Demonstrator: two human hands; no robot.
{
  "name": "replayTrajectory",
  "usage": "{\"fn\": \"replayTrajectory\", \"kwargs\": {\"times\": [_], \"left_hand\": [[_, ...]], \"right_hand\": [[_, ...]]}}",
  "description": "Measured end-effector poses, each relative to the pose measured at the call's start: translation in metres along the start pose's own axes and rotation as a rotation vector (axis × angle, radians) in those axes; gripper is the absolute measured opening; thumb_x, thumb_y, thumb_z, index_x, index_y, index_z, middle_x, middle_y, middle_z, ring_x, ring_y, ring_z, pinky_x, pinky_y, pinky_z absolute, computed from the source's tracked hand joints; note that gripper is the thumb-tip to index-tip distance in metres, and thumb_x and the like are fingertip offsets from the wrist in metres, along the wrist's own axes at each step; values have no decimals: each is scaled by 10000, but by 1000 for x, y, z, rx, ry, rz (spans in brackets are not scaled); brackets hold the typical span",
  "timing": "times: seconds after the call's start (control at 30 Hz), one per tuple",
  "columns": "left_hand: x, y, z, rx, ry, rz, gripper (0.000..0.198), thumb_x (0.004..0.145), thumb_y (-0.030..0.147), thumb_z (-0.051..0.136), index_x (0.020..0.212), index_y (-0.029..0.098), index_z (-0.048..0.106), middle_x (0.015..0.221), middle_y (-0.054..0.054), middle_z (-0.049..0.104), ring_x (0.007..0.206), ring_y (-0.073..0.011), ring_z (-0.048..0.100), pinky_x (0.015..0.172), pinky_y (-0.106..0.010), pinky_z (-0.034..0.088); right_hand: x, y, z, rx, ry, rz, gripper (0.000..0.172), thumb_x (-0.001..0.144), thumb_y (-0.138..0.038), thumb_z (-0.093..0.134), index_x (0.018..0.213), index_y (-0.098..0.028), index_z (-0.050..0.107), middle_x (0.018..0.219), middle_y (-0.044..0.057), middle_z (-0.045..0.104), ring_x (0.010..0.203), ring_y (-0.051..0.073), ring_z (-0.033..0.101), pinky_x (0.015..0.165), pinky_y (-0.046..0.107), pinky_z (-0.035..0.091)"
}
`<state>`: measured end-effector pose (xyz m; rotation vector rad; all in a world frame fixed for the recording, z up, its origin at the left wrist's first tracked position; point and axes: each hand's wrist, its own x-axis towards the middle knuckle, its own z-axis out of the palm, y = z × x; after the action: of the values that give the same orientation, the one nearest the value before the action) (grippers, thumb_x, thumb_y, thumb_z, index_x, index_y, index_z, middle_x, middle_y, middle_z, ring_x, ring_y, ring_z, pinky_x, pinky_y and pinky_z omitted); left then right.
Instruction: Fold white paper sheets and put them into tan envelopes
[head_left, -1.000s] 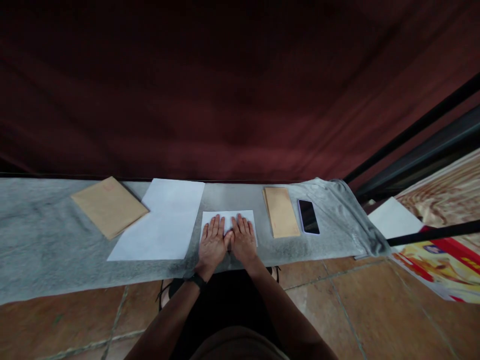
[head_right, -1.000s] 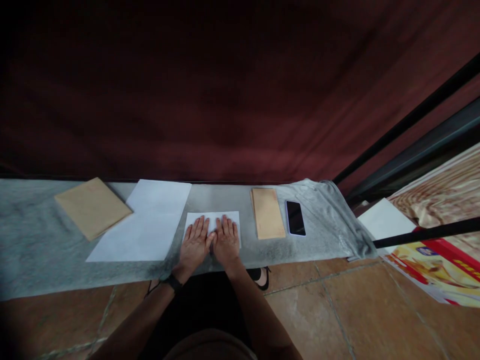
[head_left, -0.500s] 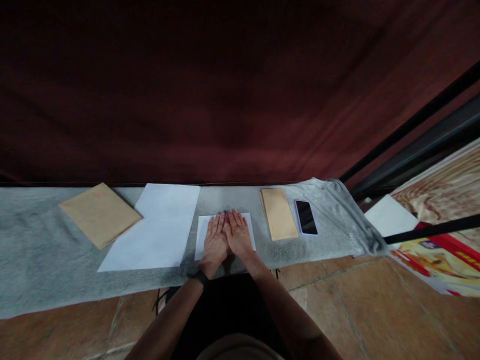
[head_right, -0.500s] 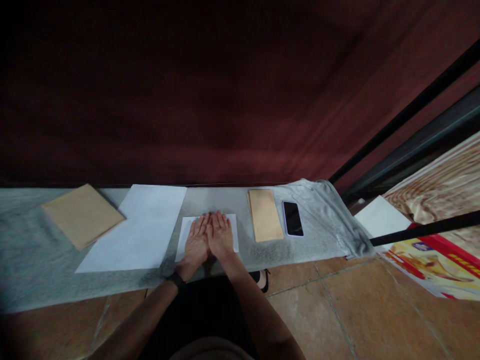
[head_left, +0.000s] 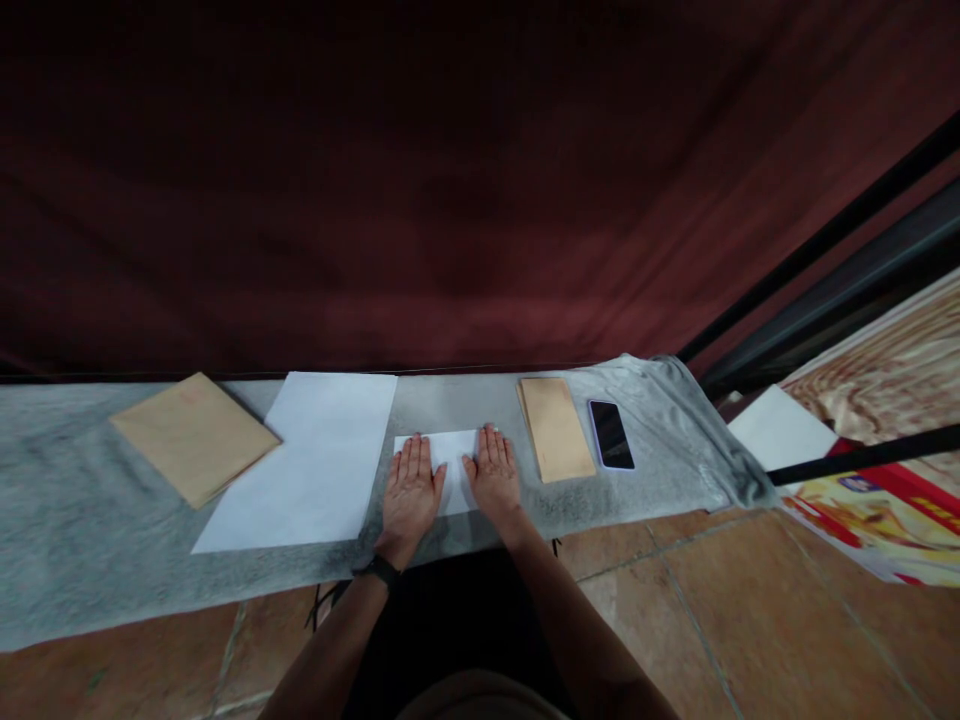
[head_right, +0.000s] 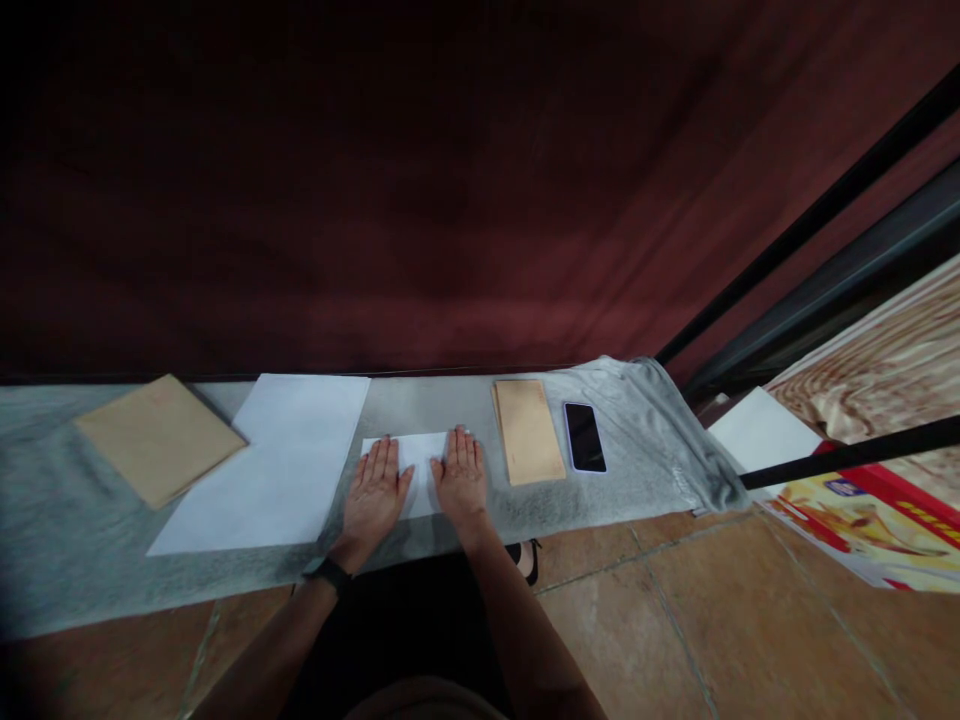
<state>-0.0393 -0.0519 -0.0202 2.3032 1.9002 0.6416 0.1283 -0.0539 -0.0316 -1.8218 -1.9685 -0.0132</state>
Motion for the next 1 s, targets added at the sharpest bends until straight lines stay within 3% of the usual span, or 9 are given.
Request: {"fn": "replayTrajectory", "kwargs": {"times": [0.33, 0.5, 0.67, 0.8, 1.0], "left_hand": [[-9, -10, -6, 10, 21, -15, 671, 1012, 445, 305, 1539, 31, 346, 1600, -214, 355, 1520, -314, 273, 1241, -507, 240], [-17, 0, -7, 52, 41, -16, 642, 1015, 394, 289, 1525, 11, 363, 1591, -222, 366, 1520, -319, 272, 1237, -534, 234], [-58, 11, -11, 65, -2, 115, 577, 1016, 290, 256, 1556, 108, 341, 1608, -133, 377, 1526, -256, 269, 1238, -496, 257], [-82, 0, -22, 72, -23, 175, 594, 1022, 359, 298, 1536, 71, 370, 1589, -170, 395, 1504, -271, 322, 1233, -482, 275], [-97, -18, -31, 99, 48, 115, 640, 1027, 435, 310, 1524, 36, 370, 1567, -225, 409, 1476, -326, 368, 1193, -524, 331]], "right_hand": [[-15, 14, -14, -25, 37, 35, 532, 1058, -270, 361, 1548, -64, 357, 1566, 206, 412, 1461, 308, 386, 1191, 524, 304], [-33, -15, -19, -62, 19, 41, 527, 1029, -193, 392, 1539, -61, 370, 1587, 192, 381, 1474, 305, 363, 1208, 547, 260], [-76, -44, -20, -7, -55, -133, 506, 1059, -290, 387, 1538, -128, 395, 1591, 108, 407, 1477, 225, 368, 1226, 429, 275], [-98, -31, -28, -15, -32, -155, 589, 1053, -406, 421, 1557, -109, 354, 1591, 124, 400, 1475, 252, 371, 1218, 432, 290], [-108, 1, -44, -61, -35, -110, 607, 1050, -369, 425, 1567, -70, 316, 1594, 181, 373, 1482, 288, 355, 1203, 474, 306]]}}
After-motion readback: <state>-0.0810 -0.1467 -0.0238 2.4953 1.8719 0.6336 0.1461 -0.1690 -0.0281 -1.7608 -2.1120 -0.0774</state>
